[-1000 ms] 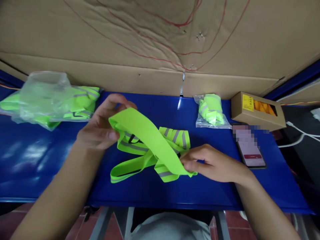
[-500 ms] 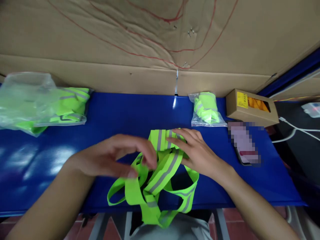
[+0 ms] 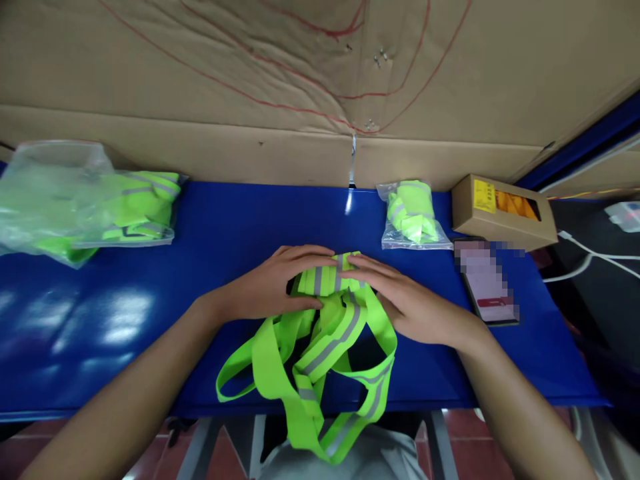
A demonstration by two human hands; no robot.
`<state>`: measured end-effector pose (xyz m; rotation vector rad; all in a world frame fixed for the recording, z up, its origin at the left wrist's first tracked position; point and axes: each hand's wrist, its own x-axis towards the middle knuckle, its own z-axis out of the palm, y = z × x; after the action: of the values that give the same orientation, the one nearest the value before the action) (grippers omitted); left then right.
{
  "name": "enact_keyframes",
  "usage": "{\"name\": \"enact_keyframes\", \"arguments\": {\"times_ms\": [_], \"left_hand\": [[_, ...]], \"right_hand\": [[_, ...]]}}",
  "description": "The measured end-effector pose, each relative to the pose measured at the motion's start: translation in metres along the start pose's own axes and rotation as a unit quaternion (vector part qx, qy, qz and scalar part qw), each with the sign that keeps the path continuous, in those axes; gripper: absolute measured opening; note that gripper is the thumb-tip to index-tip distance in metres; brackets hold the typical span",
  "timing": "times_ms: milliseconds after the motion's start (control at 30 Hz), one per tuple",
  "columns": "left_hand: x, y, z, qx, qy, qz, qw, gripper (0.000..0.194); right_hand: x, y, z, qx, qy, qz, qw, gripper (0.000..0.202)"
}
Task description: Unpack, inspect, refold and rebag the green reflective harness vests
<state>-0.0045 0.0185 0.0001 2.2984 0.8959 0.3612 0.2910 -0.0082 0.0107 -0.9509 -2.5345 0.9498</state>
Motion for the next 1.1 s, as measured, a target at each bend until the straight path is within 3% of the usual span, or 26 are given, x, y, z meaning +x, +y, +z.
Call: {"name": "enact_keyframes", "arguments": {"times_ms": [100,300,533,767,933,1100], "left_hand": [[0.002,-0.003,-0.005,-0.028,-0.003,-0.006,1.000,0.058],[0.004,-0.004,-0.001,-0.066,0.028,0.019,0.997,0.047],[0.009,0.005,0.013,-0.045,0.103,-0.045,0.993,0.044],[0.009,-0.001,0.015,-0.194,0.128,-0.081,0.969,0.048],[0.012,-0.005,0.016,-0.285,0.147,-0.101,0.942,0.049],[0.012,-0.004,0.007,-0.334,0.125,-0.137,0.924,0.051]], "right_hand": [[0.005,-0.001,0.000,0.016,0.053,0.006,0.998,0.055],[0.019,0.010,0.021,-0.090,0.125,-0.011,0.988,0.053],[0.035,0.023,0.022,-0.102,0.188,-0.038,0.976,0.032],[0.038,0.013,0.017,-0.028,0.174,0.002,0.984,0.024],[0.045,0.008,0.012,0.071,0.121,0.051,0.989,0.027],[0.059,0.011,0.004,0.166,0.105,0.077,0.978,0.050]]}}
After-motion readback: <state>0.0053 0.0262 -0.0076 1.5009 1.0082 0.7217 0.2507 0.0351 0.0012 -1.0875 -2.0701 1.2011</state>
